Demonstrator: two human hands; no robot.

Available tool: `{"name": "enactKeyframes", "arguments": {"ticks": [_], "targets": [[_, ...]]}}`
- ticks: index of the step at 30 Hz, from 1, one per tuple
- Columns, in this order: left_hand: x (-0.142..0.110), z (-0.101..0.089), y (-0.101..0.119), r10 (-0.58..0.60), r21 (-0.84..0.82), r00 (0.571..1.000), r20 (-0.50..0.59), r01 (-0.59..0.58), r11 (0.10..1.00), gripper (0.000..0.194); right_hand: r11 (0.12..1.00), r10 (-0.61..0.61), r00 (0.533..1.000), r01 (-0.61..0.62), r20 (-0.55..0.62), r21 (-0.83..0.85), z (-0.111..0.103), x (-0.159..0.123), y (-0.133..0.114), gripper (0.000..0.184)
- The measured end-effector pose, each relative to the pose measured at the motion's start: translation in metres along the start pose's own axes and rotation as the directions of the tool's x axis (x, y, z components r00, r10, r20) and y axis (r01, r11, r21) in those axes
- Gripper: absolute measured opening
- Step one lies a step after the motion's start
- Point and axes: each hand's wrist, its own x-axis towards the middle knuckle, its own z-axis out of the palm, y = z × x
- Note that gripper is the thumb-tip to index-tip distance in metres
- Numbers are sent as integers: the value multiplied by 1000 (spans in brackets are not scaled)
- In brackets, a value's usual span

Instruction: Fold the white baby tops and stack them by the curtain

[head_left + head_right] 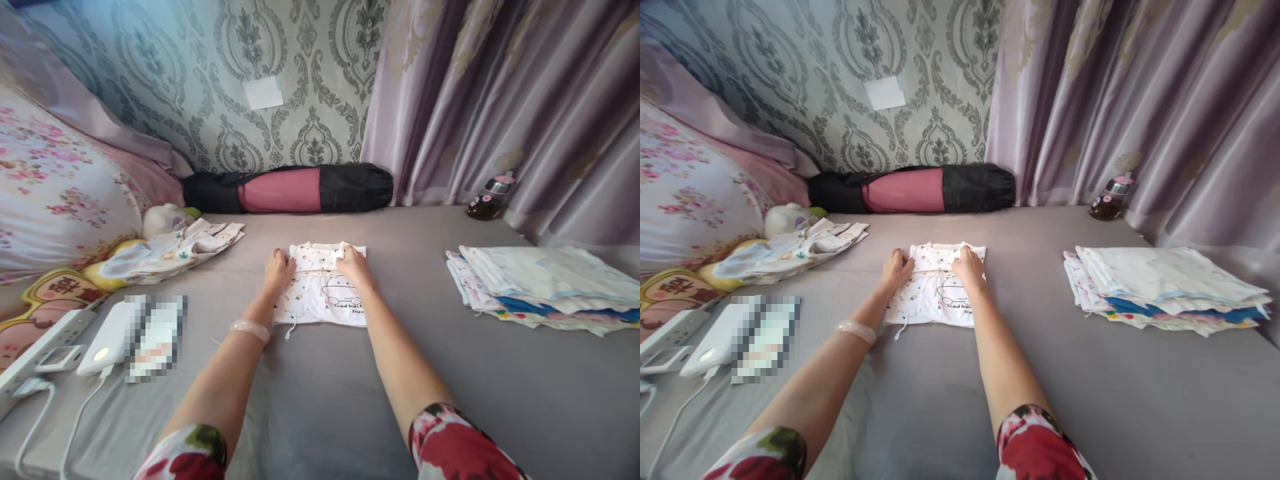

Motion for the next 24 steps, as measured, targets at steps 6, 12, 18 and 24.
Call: {"name": "enactKeyframes", "arguments": {"ticks": [6,12,18,24], "targets": [[6,-7,7,-104,81,992,76,98,992,17,999,-8,1000,7,-20,-35,7,2,1,32],[3,-14,10,-127,107,988,89,117,987,20,998,-1,997,-5,-81,-70,12,1,0,35],[-7,-10,34,219,153,976,-3,-216,964,33,957,-222,952,172,-212,-232,24,-5,-10,35],[-9,14,51,382,134,919,97,-392,910,38,873,-451,891,429,-48,-232,52,-8,-12,49]]}}
